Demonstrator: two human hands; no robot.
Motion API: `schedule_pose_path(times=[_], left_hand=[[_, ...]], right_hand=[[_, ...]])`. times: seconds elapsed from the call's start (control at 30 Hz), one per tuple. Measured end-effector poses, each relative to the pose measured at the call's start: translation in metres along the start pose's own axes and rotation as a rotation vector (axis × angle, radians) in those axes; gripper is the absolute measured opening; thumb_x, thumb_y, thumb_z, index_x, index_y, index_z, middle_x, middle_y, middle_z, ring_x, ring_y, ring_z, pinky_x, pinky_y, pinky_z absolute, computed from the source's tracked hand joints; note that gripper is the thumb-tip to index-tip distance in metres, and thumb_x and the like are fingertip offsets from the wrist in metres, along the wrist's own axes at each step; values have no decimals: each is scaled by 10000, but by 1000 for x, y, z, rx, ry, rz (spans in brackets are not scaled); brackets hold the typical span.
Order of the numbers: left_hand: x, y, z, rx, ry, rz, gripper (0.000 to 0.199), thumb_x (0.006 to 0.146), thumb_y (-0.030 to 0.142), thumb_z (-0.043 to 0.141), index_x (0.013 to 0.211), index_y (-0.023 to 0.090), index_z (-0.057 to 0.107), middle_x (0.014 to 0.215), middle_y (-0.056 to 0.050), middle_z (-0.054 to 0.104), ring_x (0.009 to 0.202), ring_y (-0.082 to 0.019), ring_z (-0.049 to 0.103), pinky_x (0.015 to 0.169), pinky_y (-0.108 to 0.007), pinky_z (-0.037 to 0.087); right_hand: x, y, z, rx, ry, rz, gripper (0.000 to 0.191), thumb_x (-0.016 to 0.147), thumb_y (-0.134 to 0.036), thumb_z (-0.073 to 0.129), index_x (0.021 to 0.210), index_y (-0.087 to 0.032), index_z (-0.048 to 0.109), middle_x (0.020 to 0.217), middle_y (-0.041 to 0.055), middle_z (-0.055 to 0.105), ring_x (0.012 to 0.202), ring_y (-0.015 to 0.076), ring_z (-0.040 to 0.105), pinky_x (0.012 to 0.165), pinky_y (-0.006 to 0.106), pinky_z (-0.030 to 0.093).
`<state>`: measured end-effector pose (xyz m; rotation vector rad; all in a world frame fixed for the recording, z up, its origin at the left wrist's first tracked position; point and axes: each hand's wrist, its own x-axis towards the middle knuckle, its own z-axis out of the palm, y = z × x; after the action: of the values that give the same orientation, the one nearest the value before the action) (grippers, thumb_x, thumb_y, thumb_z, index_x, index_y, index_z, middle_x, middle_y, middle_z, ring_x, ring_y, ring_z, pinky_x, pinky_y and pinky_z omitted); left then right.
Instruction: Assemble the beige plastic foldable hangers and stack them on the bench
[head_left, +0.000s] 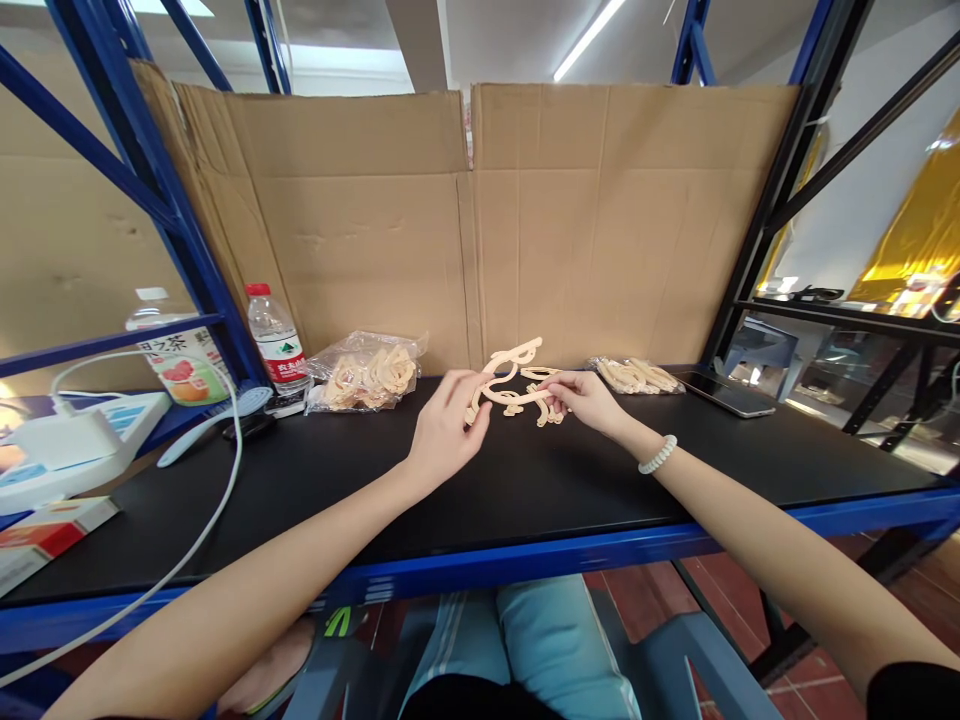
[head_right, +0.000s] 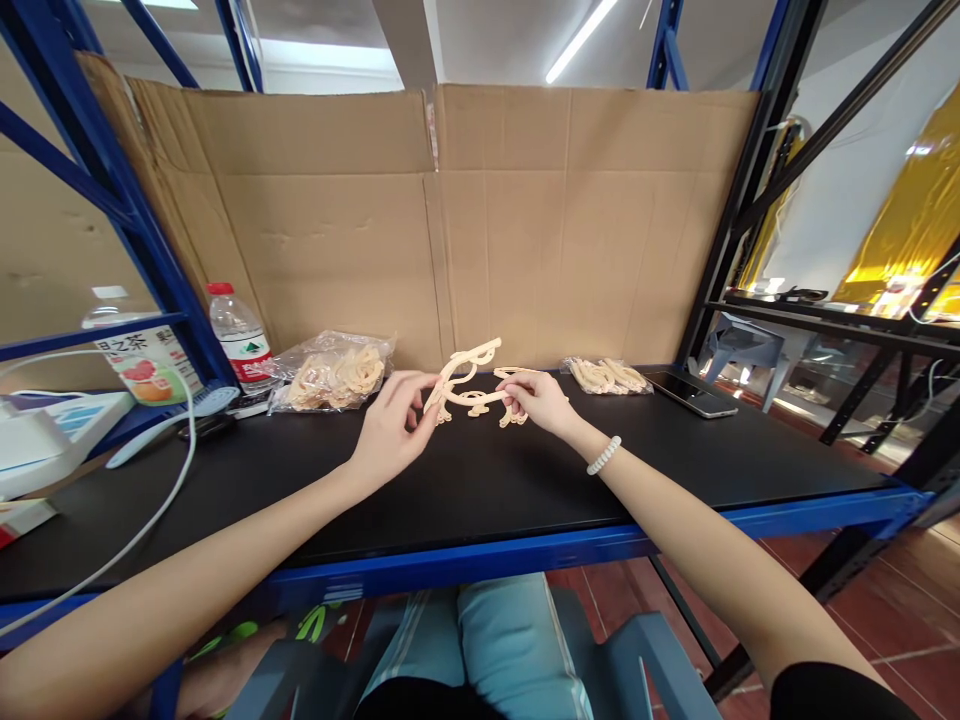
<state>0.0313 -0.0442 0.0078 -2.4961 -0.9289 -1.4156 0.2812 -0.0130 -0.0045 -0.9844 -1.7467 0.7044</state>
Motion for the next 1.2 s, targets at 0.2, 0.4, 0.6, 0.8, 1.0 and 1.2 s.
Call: schedule_pose_path(times=[0.2,0.4,0.6,0.8,1.0,1.2], left_hand=[[5,-10,7,-449,-184,-475,598,745,393,702,1267,171,511,1096,-108,673,526,-78,538,552,-237,487],[3,-1,12,-708,-374,-539,322,773,321,654,1028,125,645,809,-67,707,425,-72,503,408,-203,423],[8,1,2,-850,-171,-755,118,812,212,587,894,128,594,737,-19,641,442,-74,570,414,-173,467],[9,3,0,-870,-104,-851,210,935,296,495,878,117,589,648,-10,605,463,-80,593,451,-166,506],[7,7,4,-953,-120,-891,194,949,257,451,813,135,516,695,-21,628,512,-103,635,515,-216,553],[7,11,7,-983,-134,-904,148,942,190,411,869,123,521,806,-52,654,556,-109,653,553,-243,580]], right_hand=[[-8,-17,3,-326,-29,-268,259,928,-284,408,803,-171,605,767,36,606,704,154,555,662,286,458],[-12,-25,7,-462,-174,-425,301,969,-254,351,787,-173,577,756,34,572,710,160,535,703,296,435],[-8,-20,-11,-489,-110,-370,326,973,-312,386,811,-161,626,793,52,606,748,169,553,708,293,430],[-8,-21,-22,-624,-198,-375,302,960,-361,466,807,-179,651,829,57,662,836,190,570,795,330,427],[-18,-31,1,-881,-118,-436,228,947,-345,517,825,-217,661,832,26,685,964,222,589,1074,582,170],[-25,-36,24,-953,-82,-567,154,948,-302,516,879,-212,620,856,23,684,859,193,627,1122,607,78]])
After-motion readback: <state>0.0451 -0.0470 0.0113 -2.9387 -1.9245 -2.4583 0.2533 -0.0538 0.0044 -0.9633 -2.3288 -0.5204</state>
